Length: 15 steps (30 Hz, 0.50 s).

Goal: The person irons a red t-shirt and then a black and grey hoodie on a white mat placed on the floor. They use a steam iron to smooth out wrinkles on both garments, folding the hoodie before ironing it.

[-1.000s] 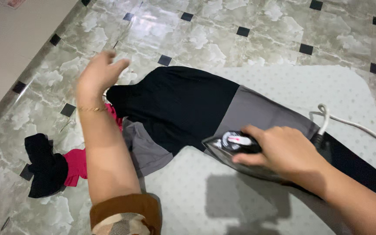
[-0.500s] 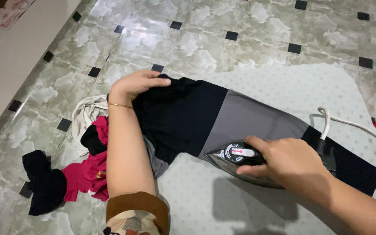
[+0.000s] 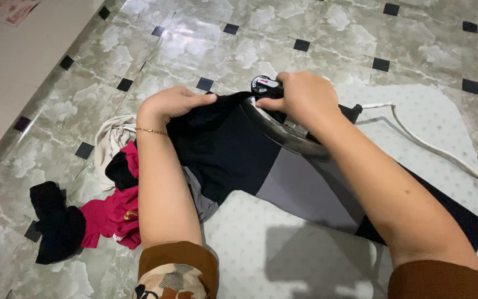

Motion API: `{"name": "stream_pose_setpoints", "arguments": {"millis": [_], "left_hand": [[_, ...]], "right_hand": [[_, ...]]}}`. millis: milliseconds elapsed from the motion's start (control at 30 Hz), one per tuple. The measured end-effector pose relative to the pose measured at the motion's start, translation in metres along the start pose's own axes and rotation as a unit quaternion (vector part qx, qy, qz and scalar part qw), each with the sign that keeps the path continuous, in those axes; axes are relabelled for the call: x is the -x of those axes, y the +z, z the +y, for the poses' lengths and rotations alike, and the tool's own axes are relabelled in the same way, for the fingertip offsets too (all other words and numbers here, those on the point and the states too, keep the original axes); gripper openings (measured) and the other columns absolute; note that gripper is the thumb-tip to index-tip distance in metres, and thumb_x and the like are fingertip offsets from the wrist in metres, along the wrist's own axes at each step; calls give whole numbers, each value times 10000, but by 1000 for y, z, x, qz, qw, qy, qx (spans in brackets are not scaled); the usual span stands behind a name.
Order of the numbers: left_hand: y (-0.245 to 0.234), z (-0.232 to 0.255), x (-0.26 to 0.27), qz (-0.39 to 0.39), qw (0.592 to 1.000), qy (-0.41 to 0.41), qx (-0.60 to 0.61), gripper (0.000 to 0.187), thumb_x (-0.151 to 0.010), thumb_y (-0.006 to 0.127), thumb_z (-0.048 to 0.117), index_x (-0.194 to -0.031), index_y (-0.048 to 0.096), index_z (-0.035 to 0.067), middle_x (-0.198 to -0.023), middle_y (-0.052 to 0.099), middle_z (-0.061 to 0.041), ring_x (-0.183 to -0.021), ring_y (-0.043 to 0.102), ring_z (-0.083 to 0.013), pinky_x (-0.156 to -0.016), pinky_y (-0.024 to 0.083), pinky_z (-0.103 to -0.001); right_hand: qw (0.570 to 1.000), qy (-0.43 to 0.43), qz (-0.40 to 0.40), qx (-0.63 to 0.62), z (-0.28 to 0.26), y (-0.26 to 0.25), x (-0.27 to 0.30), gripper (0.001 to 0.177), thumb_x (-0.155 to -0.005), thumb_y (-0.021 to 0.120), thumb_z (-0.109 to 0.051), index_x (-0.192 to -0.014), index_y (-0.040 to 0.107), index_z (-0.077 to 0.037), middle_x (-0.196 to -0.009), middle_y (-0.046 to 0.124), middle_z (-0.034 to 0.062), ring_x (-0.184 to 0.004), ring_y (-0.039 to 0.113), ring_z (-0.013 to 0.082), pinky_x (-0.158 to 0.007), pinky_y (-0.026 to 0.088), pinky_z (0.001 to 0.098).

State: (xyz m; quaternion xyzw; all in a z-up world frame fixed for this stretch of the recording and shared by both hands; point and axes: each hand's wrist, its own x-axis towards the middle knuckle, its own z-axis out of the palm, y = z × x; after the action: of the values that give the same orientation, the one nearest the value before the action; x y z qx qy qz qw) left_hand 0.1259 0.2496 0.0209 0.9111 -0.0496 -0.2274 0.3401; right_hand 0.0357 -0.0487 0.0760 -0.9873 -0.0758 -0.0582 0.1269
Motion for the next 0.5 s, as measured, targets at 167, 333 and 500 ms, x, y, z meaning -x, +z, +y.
{"name": "stream_pose_setpoints", "arguments": {"millis": [167, 333, 500], "left_hand": [[10, 5, -6, -42, 995, 74, 58, 417, -884, 782, 436, -982, 821, 33, -782, 677, 12, -703, 537, -93, -671, 468, -301], [6, 1, -17, 58, 971, 213, 95, 292, -913, 723, 248, -1091, 731, 17, -903, 753, -5, -800, 633, -104, -761, 530, -304], [32, -10, -49, 201, 958, 204, 0, 311, -861, 775, 175, -1102, 693, -3, -947, 723, -174, -837, 680, -255, -803, 527, -367]], "right_hand": [[997, 0, -74, -14, 3, -10, 23, 713, -728, 762, -691, -1107, 749, -86, -861, 748, 174, -807, 724, 369, -712, 565, 490], [980, 29, -196, 25, 2, -42, 99, 744, -706, 704, -711, -1200, 697, -155, -784, 750, 162, -735, 739, 344, -682, 574, 463], [955, 81, -278, 60, -3, -60, 143, 841, -682, 646, -795, -1321, 649, -248, -732, 748, 147, -719, 742, 332, -661, 586, 450]]}}
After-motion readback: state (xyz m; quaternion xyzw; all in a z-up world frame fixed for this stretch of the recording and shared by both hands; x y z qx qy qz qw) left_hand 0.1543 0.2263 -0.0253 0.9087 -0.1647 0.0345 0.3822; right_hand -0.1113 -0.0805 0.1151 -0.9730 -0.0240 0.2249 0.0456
